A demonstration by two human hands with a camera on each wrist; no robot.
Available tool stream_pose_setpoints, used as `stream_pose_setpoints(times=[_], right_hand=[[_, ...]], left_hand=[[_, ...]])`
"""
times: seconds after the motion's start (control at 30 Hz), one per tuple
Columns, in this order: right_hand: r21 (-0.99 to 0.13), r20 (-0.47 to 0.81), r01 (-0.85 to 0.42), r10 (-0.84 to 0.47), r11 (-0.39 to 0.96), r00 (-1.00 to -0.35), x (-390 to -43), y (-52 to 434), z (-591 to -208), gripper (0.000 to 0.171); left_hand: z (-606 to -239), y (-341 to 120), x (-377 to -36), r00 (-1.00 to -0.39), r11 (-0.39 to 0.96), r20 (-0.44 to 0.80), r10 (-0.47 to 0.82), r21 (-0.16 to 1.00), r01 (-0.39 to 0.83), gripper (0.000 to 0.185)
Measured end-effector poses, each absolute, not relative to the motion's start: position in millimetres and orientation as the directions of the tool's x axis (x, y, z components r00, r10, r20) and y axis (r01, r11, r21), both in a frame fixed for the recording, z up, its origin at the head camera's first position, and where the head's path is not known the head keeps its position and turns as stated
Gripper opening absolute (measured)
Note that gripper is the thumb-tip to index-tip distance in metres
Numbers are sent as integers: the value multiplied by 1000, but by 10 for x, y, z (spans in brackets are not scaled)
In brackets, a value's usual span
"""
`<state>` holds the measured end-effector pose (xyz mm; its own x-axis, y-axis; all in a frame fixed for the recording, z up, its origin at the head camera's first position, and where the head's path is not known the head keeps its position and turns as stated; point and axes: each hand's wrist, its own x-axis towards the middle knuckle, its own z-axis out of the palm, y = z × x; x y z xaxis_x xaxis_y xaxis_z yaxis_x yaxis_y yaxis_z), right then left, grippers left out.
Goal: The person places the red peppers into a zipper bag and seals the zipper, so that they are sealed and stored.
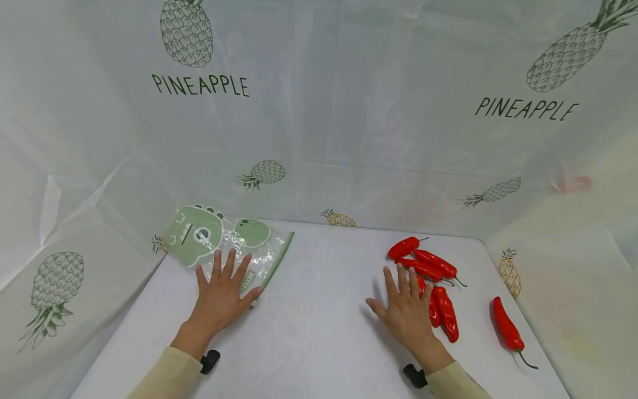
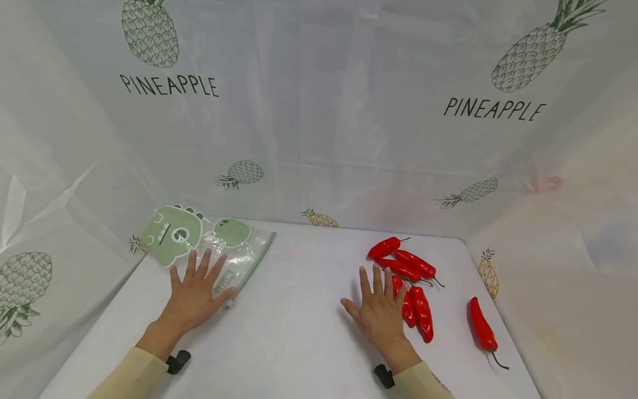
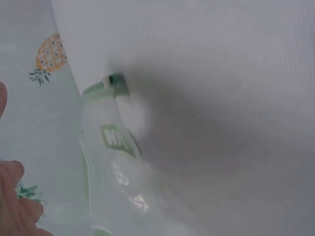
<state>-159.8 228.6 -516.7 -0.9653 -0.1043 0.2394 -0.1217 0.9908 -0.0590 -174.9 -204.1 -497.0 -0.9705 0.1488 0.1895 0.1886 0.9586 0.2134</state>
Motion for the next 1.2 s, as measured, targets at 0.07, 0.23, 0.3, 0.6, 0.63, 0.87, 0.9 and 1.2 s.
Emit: stream_pose_setpoints(times=[0.07, 0.23, 0.3, 0.6, 0.63, 0.87, 0.9, 1.2], right_hand=[[-61, 245, -124, -106, 990, -964, -1601, 2269, -5161, 99], [-95, 265, -150, -121, 984, -957, -1620, 2174, -5139, 98], [-105, 277, -167, -132, 980, -952, -1638, 2120, -5134, 97], [-146, 237, -227, -189, 963, -953, -1758, 1788, -5113, 91], [-149, 228, -234, -197, 961, -954, -1776, 1738, -5114, 90], [-182, 180, -308, -276, 934, -944, -1839, 1338, -5107, 85], [-188, 172, -321, -291, 928, -941, -1838, 1280, -5102, 84], [-150, 117, -416, -401, 897, -908, -1760, 914, -5141, 78]], left_hand=[[-4956, -2091, -1766, -972, 958, 187, 142, 220, 183, 89], [-4924, -2234, -1810, -976, 958, 184, 118, 237, 161, 87], [-4917, -2293, -1830, -977, 958, 186, 107, 245, 152, 87], [-4955, -2537, -1974, -985, 962, 154, 73, 249, 110, 86], [-4964, -2558, -1996, -987, 962, 147, 72, 250, 107, 85], [-5075, -2663, -2145, -995, 966, 63, 73, 243, 86, 84], [-5096, -2672, -2160, -996, 966, 46, 77, 243, 86, 85], [-5214, -2557, -2106, -985, 965, -103, 136, 240, 108, 99]])
